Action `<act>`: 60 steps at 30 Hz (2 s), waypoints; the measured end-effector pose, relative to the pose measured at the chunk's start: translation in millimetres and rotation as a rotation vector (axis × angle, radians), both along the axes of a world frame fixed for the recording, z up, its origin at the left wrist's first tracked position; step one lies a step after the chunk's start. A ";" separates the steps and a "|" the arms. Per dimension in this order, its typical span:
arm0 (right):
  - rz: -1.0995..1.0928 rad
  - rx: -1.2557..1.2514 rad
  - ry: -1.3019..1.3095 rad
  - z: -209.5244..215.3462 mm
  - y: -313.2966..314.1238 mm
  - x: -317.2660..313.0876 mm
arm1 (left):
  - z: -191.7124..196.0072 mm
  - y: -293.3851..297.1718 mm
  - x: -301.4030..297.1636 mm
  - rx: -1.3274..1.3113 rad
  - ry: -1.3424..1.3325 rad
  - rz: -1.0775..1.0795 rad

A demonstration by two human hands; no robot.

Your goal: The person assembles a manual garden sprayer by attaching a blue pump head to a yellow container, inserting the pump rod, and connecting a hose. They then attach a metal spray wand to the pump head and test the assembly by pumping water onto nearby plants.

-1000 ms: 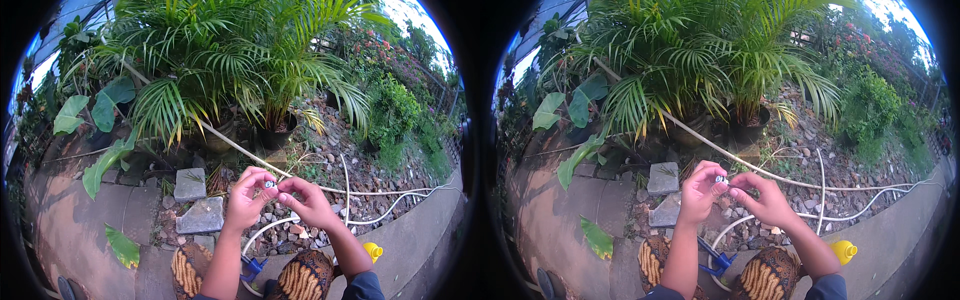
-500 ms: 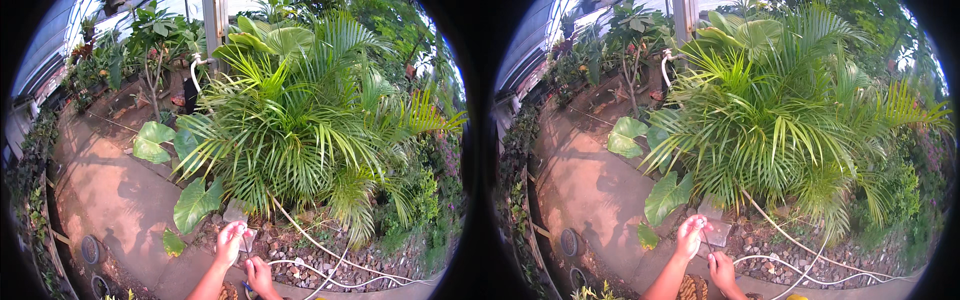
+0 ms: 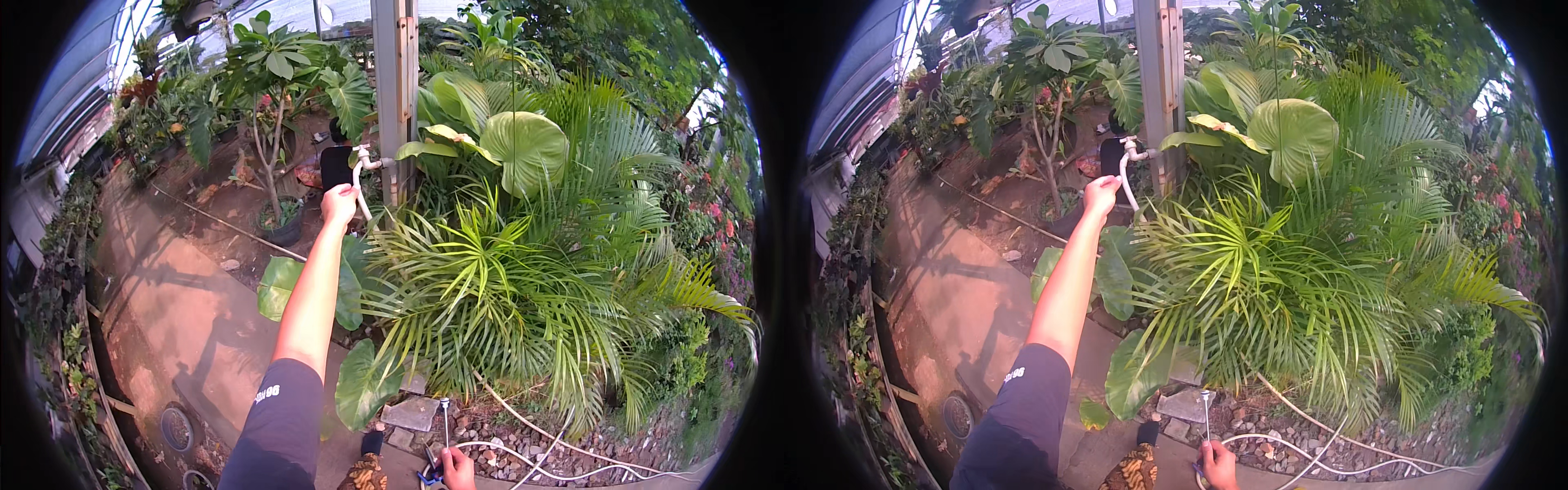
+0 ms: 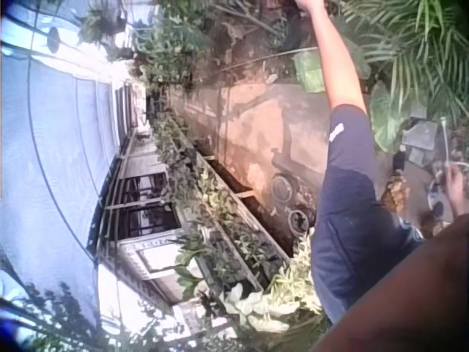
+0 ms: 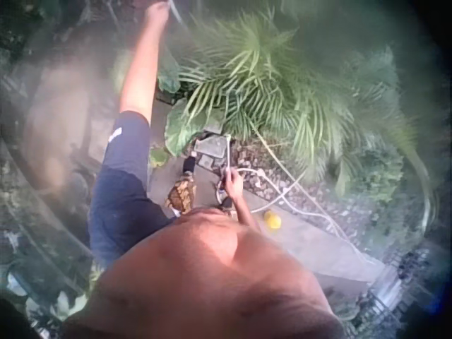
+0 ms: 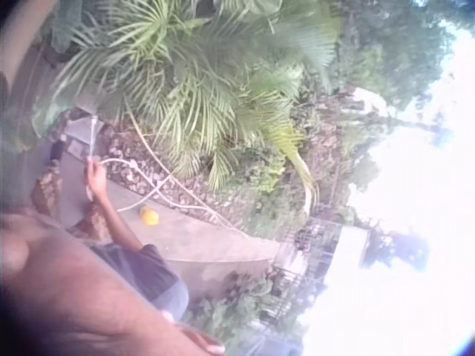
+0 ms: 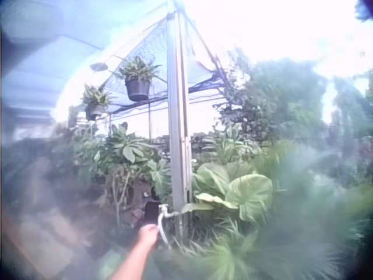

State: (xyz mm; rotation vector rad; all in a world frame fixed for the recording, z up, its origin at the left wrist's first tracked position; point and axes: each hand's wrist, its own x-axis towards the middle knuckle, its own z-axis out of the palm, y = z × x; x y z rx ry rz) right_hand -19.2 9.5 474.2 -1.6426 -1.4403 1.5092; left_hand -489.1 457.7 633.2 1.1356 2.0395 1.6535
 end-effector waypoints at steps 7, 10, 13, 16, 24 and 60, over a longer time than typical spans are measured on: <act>-0.203 -0.060 -0.242 -55.8 -43.6 -28.4 | -9.6 144.0 -51.7 0.035 -0.049 0.061; -0.102 -0.079 -0.302 -80.8 -51.7 -53.8 | -8.0 170.4 -55.7 0.160 -0.197 0.029; -0.085 -0.059 -0.266 -93.2 -51.8 -79.0 | -6.0 170.8 -51.7 0.255 -0.318 0.021; -0.080 -0.054 -0.238 -94.2 -46.7 -93.9 | 1.6 160.6 -45.0 0.299 -0.328 0.012; -0.074 -0.044 -0.325 -90.3 -29.8 -78.5 | 9.3 149.4 -37.0 0.218 -0.168 0.108; 0.488 -0.873 -0.664 -106.2 -186.2 119.3 | -301.8 -585.5 231.0 -1.284 0.535 -1.755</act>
